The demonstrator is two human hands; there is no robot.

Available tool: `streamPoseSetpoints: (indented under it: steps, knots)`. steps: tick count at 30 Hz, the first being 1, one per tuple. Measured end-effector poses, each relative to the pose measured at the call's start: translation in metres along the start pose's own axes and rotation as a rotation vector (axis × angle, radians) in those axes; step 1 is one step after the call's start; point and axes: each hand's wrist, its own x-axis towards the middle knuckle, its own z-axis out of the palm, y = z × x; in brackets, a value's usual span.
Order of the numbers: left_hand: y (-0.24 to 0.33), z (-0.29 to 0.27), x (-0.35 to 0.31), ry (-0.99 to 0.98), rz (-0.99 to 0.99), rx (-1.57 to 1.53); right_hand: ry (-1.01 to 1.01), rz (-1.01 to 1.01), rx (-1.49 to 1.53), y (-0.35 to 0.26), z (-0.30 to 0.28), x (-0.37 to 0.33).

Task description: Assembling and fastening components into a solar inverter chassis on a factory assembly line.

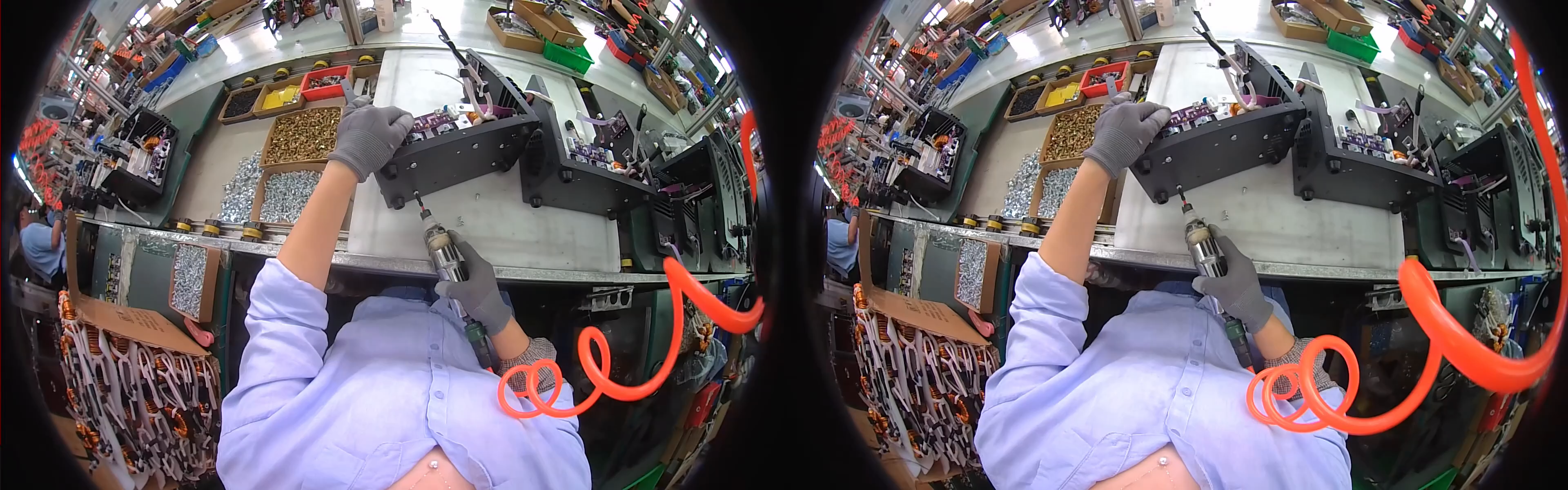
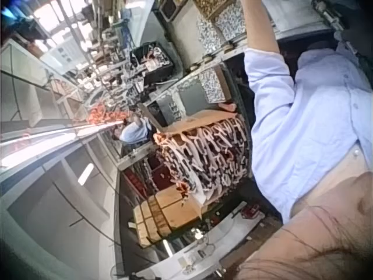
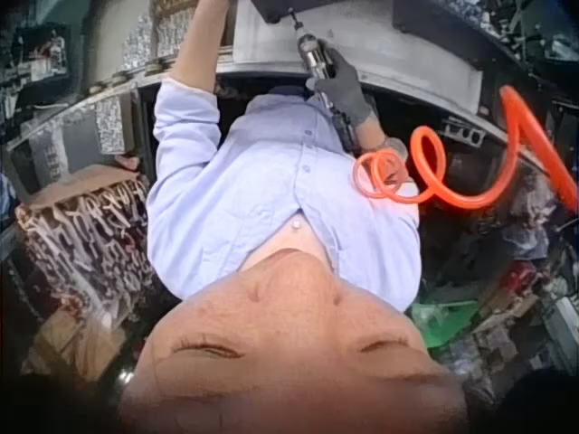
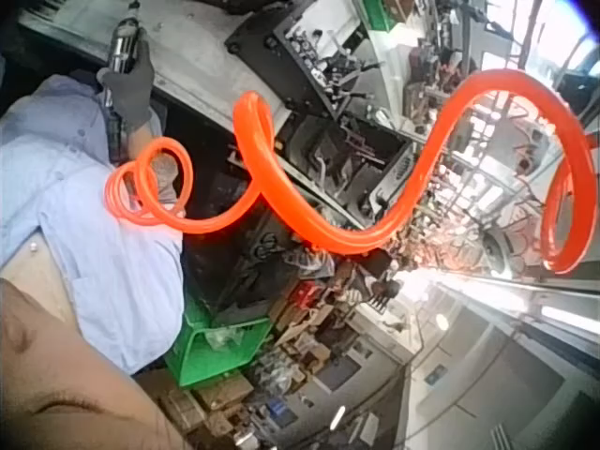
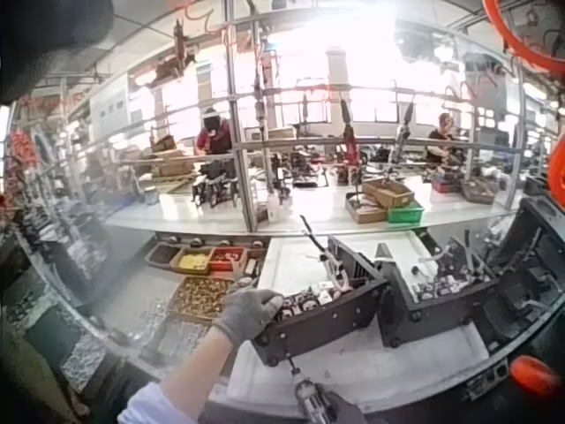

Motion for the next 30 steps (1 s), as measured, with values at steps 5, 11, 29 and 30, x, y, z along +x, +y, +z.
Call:
streamPoseSetpoints:
  steps: [5,11,29,30]
  knots:
    - [-0.008,0.003,-0.006,0.067,0.122,-0.057,-0.045,0.136,0.139,-0.013,-0.004,0.000]
    - [-0.013,0.027,-0.064,0.840,0.266,-0.394,-0.074,0.202,0.224,-0.019,-0.035,-0.034]
    - [0.000,-0.003,0.007,-0.102,0.116,-0.028,-0.029,0.043,0.047,0.000,-0.005,0.001]
    - [0.001,0.001,0.008,-0.101,0.110,-0.032,-0.012,0.045,0.092,0.003,-0.005,0.001]
